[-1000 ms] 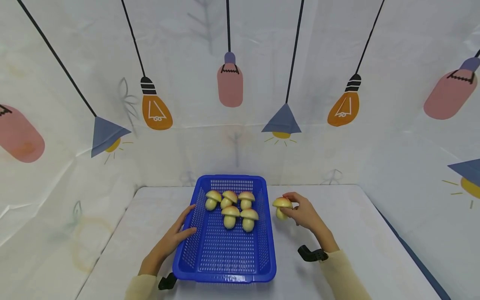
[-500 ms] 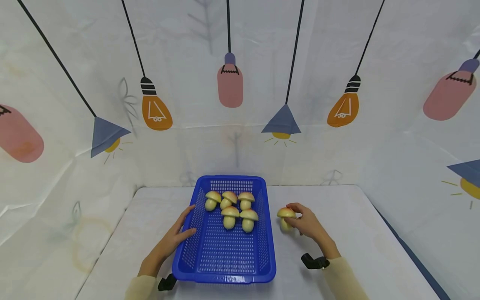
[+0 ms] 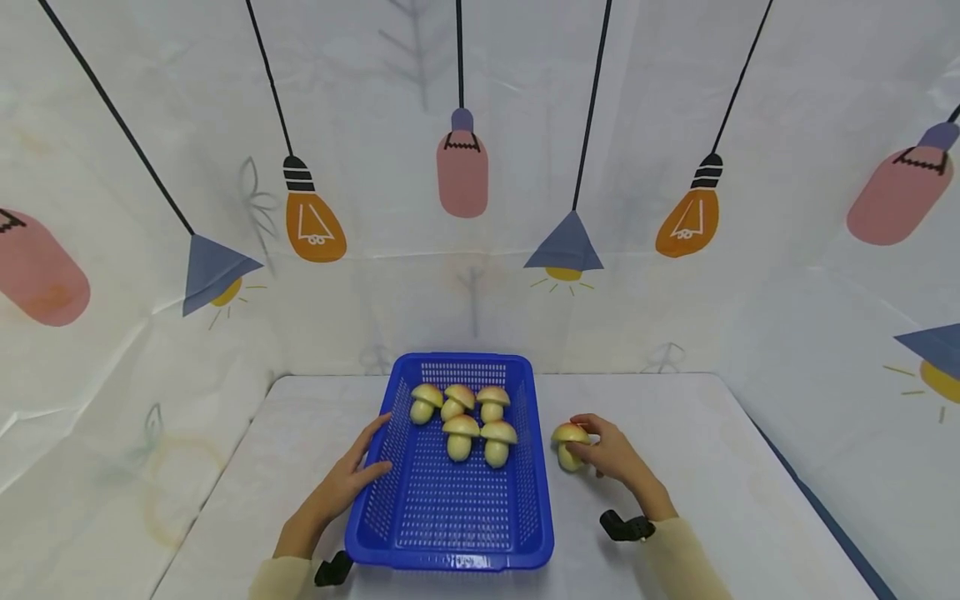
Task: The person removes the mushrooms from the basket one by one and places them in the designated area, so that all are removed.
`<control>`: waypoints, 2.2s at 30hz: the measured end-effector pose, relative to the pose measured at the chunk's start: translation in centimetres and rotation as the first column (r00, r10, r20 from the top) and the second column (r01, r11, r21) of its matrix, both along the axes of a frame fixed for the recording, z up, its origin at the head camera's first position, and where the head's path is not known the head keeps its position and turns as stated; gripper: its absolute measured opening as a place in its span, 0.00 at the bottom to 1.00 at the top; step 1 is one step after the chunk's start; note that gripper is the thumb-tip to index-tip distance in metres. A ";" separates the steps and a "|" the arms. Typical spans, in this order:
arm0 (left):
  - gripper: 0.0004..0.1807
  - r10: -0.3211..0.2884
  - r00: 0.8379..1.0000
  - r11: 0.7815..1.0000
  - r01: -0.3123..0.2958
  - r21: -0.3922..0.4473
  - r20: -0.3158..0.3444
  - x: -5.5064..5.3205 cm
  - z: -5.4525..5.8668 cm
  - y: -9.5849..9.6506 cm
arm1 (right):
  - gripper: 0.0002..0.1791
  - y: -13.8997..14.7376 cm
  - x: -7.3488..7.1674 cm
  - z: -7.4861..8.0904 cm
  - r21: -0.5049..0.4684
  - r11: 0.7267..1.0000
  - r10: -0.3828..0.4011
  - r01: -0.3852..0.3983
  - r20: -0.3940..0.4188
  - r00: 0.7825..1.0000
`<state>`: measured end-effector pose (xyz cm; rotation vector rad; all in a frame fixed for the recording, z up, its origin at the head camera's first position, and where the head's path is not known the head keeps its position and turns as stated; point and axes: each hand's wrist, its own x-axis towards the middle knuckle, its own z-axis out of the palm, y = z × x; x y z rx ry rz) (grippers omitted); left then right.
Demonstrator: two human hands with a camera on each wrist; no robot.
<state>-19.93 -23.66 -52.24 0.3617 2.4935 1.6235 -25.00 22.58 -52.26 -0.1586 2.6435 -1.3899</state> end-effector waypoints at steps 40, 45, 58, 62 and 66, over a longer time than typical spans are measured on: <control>0.40 0.013 1.000 1.000 -0.014 -0.008 -0.017 -0.1 -0.6 -0.2 | 0.31 -0.5 -0.1 0.3 -0.002 1.000 0.019 -0.019 0.039 0.999; 0.40 0.001 1.000 1.000 -0.001 0.002 -0.025 -0.1 -0.6 -0.2 | 0.33 -0.5 0.0 0.4 -0.008 1.000 0.016 -0.015 0.067 0.998; 0.40 -0.021 1.000 1.000 0.022 0.022 -0.016 -0.1 -0.5 -0.3 | 0.40 0.1 0.2 1.6 0.092 0.995 0.036 -0.041 0.053 0.998; 0.40 -0.028 0.999 0.999 0.028 0.024 -0.015 -0.1 -0.4 -0.4 | 0.42 0.3 0.1 2.7 0.114 0.992 0.044 -0.048 0.031 0.999; 0.40 -0.034 0.999 0.999 0.035 0.032 -0.014 0.0 -0.4 -0.4 | 0.44 0.1 -0.5 4.1 0.121 0.992 0.037 -0.038 0.004 0.999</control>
